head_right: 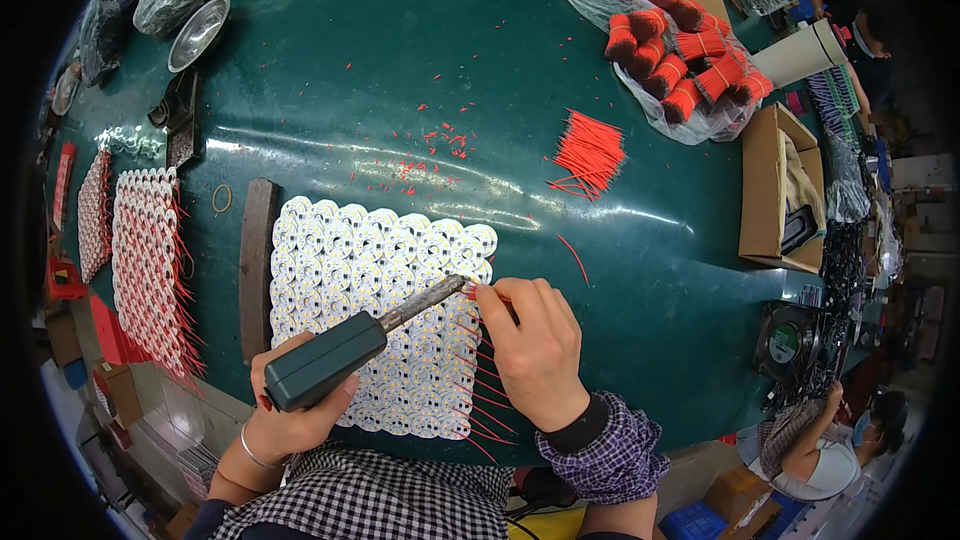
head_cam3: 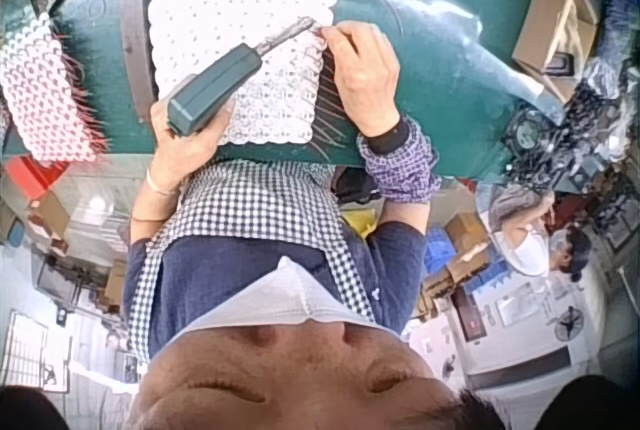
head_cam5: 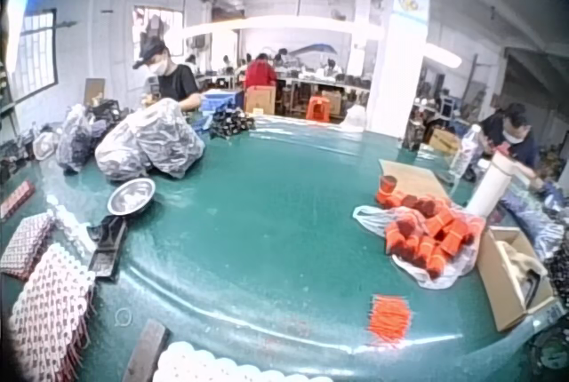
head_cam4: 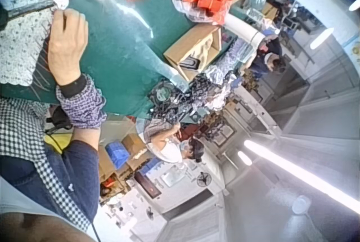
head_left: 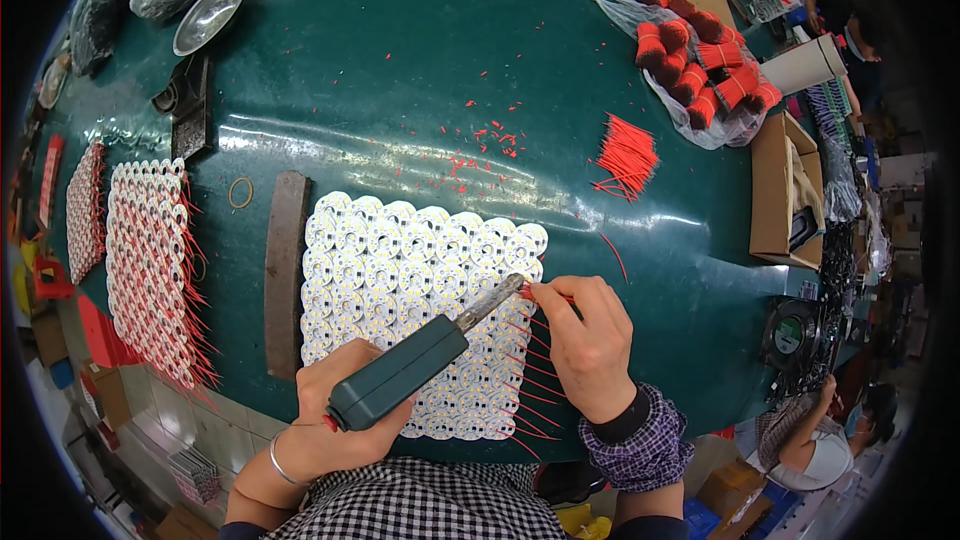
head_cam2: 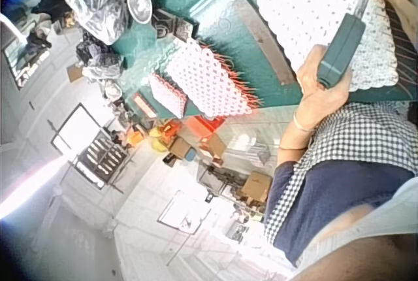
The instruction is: The person solders red wires onto circular LED panels using a handheld soldering tool, picking up a bundle of wires from the table and attaching them to the panels.
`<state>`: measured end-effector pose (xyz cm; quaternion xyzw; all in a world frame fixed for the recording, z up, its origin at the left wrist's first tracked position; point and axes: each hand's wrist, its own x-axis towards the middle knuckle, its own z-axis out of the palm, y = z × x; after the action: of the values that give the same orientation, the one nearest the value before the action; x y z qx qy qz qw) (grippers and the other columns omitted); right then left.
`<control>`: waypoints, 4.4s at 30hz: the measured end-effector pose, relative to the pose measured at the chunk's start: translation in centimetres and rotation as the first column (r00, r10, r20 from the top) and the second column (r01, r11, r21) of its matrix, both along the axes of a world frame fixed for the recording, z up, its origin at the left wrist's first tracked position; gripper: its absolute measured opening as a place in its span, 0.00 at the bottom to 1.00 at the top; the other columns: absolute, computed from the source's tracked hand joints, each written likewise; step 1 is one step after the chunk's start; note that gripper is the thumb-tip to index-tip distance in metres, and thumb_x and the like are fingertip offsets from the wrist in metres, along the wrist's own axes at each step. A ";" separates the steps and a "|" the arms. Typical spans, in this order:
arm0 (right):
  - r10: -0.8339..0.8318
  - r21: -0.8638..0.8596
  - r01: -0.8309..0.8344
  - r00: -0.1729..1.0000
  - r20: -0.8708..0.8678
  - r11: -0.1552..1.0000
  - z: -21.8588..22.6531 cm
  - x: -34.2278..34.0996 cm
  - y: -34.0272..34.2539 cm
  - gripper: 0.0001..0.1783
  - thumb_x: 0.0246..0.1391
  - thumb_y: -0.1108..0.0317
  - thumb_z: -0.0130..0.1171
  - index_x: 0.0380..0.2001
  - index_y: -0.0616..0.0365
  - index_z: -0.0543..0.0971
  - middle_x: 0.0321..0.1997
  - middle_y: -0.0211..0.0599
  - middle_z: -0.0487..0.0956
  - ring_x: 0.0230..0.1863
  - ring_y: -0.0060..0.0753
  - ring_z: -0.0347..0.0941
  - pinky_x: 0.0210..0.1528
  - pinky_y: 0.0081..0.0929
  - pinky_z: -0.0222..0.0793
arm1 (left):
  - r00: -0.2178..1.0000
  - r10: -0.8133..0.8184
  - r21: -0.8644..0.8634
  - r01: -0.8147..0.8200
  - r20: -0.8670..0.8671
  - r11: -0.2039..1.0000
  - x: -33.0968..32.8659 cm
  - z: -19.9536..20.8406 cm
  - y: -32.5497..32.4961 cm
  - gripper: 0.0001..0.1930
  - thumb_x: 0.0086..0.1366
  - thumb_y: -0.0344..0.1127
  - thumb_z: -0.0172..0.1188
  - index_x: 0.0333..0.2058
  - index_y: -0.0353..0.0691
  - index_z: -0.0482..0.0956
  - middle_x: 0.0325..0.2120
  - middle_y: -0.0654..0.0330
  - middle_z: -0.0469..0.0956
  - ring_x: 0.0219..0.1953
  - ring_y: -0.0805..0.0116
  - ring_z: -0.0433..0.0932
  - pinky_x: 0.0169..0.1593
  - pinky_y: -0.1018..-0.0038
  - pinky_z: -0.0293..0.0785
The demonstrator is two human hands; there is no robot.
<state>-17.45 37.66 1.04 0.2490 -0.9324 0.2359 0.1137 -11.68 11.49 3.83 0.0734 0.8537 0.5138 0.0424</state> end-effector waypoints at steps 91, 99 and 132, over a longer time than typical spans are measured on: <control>-0.057 -0.042 0.053 0.994 -0.095 0.998 -0.7 -2.6 -0.9 0.17 0.42 0.80 0.65 0.40 0.61 0.81 0.35 0.34 0.79 0.34 0.35 0.73 0.35 0.32 0.69 | 0.998 0.034 0.118 -0.041 0.057 0.992 -1.3 -0.2 0.2 0.11 0.56 0.26 0.70 0.39 0.32 0.84 0.30 0.55 0.83 0.27 0.67 0.82 0.31 0.75 0.77; -0.056 -0.035 0.052 0.993 -0.103 0.998 -1.1 -2.6 -0.8 0.18 0.41 0.80 0.65 0.40 0.62 0.81 0.35 0.35 0.77 0.33 0.35 0.73 0.34 0.32 0.69 | 0.993 0.034 0.131 -0.050 0.115 0.990 -1.6 -0.1 0.4 0.10 0.57 0.26 0.69 0.38 0.33 0.83 0.26 0.57 0.79 0.22 0.70 0.76 0.26 0.75 0.71; -0.008 -0.050 0.004 0.996 -0.084 0.999 -0.8 -3.1 -3.1 0.17 0.40 0.80 0.65 0.38 0.62 0.81 0.33 0.34 0.76 0.32 0.34 0.73 0.33 0.31 0.69 | 0.984 0.100 0.151 -0.122 0.145 0.981 -0.6 0.2 -1.6 0.10 0.55 0.23 0.68 0.38 0.31 0.83 0.29 0.57 0.80 0.26 0.73 0.78 0.28 0.77 0.72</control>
<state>-20.54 34.54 0.23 0.2528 -0.9215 0.2478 0.1597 -12.27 9.93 4.02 -0.0069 0.8078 0.5856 0.0661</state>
